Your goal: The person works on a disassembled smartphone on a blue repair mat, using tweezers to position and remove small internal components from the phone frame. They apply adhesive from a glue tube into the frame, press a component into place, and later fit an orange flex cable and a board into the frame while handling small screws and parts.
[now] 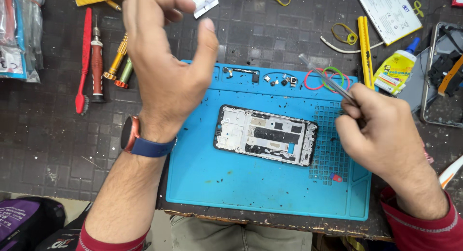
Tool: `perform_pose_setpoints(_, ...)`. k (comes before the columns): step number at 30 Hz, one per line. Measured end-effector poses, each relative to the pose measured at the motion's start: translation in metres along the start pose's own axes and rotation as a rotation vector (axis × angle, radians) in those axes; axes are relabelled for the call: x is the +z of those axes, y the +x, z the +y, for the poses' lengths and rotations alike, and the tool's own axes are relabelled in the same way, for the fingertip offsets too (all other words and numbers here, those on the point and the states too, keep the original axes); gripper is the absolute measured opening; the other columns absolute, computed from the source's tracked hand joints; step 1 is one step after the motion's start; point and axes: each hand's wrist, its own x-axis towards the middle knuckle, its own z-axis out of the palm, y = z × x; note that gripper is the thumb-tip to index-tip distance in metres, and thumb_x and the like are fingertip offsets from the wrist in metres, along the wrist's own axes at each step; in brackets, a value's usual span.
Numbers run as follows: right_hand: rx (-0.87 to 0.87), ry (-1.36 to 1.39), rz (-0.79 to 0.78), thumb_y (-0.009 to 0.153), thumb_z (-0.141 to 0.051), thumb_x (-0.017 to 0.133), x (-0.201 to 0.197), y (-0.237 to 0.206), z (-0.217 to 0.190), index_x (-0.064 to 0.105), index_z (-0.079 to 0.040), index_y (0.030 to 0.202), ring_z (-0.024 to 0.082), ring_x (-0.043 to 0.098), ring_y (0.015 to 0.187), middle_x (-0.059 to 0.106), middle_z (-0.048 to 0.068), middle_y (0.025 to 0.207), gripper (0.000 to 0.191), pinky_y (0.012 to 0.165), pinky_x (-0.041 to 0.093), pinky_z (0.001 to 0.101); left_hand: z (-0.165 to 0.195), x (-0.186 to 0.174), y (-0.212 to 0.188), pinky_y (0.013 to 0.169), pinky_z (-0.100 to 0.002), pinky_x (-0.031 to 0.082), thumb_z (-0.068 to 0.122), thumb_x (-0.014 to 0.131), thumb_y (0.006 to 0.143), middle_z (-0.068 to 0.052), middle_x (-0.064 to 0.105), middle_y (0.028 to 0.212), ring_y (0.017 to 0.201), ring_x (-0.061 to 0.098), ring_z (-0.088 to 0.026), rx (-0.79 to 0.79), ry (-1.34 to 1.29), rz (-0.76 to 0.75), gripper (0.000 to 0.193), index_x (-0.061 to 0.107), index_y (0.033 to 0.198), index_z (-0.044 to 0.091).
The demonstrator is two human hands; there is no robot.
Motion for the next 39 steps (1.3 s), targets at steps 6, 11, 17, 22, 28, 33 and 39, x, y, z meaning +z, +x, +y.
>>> perform_pose_setpoints(6, -0.206, 0.013, -0.001, 0.088, -0.004, 0.066, 0.005, 0.005, -0.005, 0.047, -0.002, 0.083, 0.027, 0.060, 0.056, 0.058, 0.011, 0.069, 0.019, 0.054, 0.046, 0.0392, -0.009, -0.002, 0.003, 0.086, -0.036, 0.048, 0.002, 0.069, 0.099, -0.009, 0.058, 0.107, 0.098, 0.057, -0.023, -0.064, 0.049, -0.048, 0.015, 0.057, 0.107, 0.002)
perform_pose_setpoints(11, -0.315, -0.064, 0.044, 0.091, -0.010, 0.076, 0.007, 0.010, -0.002, 0.049, -0.002, 0.095, 0.030, 0.059, 0.067, 0.054, 0.011, 0.078, 0.028, 0.059, 0.047, 0.0412, -0.005, -0.004, 0.001, 0.089, -0.041, 0.051, 0.011, 0.076, 0.095, -0.007, 0.063, 0.104, 0.104, 0.061, -0.027, -0.004, 0.148, -0.271, 0.010, 0.068, 0.099, 0.008)
perform_pose_setpoints(17, -0.350, -0.045, 0.091, 0.092, -0.009, 0.078, 0.011, 0.010, 0.000, 0.050, -0.001, 0.100, 0.026, 0.057, 0.070, 0.052, 0.010, 0.084, 0.029, 0.062, 0.047, 0.0391, -0.007, -0.005, -0.002, 0.084, -0.044, 0.049, 0.023, 0.081, 0.088, -0.003, 0.067, 0.100, 0.098, 0.062, -0.028, 0.091, 0.369, -0.513, 0.015, 0.079, 0.102, 0.016)
perform_pose_setpoints(22, -0.308, -0.032, 0.155, 0.097, -0.008, 0.078, 0.012, 0.010, 0.002, 0.050, -0.002, 0.097, 0.020, 0.056, 0.066, 0.055, 0.007, 0.083, 0.029, 0.060, 0.047, 0.0336, -0.008, -0.009, -0.001, 0.081, -0.044, 0.049, 0.028, 0.082, 0.089, -0.001, 0.070, 0.099, 0.096, 0.064, -0.028, 0.098, 0.377, -0.551, 0.016, 0.081, 0.101, 0.017)
perform_pose_setpoints(28, -0.268, -0.015, 0.288, 0.106, -0.002, 0.073, 0.012, 0.007, 0.006, 0.048, 0.000, 0.096, 0.014, 0.055, 0.063, 0.056, 0.007, 0.083, 0.027, 0.057, 0.045, 0.0296, -0.005, -0.005, -0.004, 0.073, -0.040, 0.054, 0.025, 0.081, 0.089, -0.001, 0.070, 0.095, 0.093, 0.066, -0.025, 0.147, 0.426, -0.530, 0.011, 0.079, 0.093, 0.014)
perform_pose_setpoints(33, -0.218, 0.035, 0.327, 0.110, -0.002, 0.073, 0.007, 0.007, 0.006, 0.047, 0.001, 0.092, 0.012, 0.055, 0.061, 0.055, 0.005, 0.079, 0.031, 0.056, 0.044, 0.0271, -0.001, -0.002, -0.004, 0.066, -0.038, 0.053, 0.022, 0.079, 0.088, 0.001, 0.069, 0.091, 0.090, 0.068, -0.022, 0.163, 0.473, -0.503, 0.008, 0.078, 0.087, 0.014)
perform_pose_setpoints(39, -0.218, 0.015, 0.336, 0.107, -0.001, 0.073, 0.008, 0.008, 0.006, 0.047, 0.001, 0.094, 0.013, 0.056, 0.060, 0.056, 0.007, 0.083, 0.028, 0.055, 0.044, 0.0271, -0.007, -0.001, -0.006, 0.067, -0.038, 0.054, 0.024, 0.078, 0.093, 0.000, 0.071, 0.092, 0.087, 0.068, -0.021, 0.158, 0.472, -0.496, 0.009, 0.078, 0.091, 0.015)
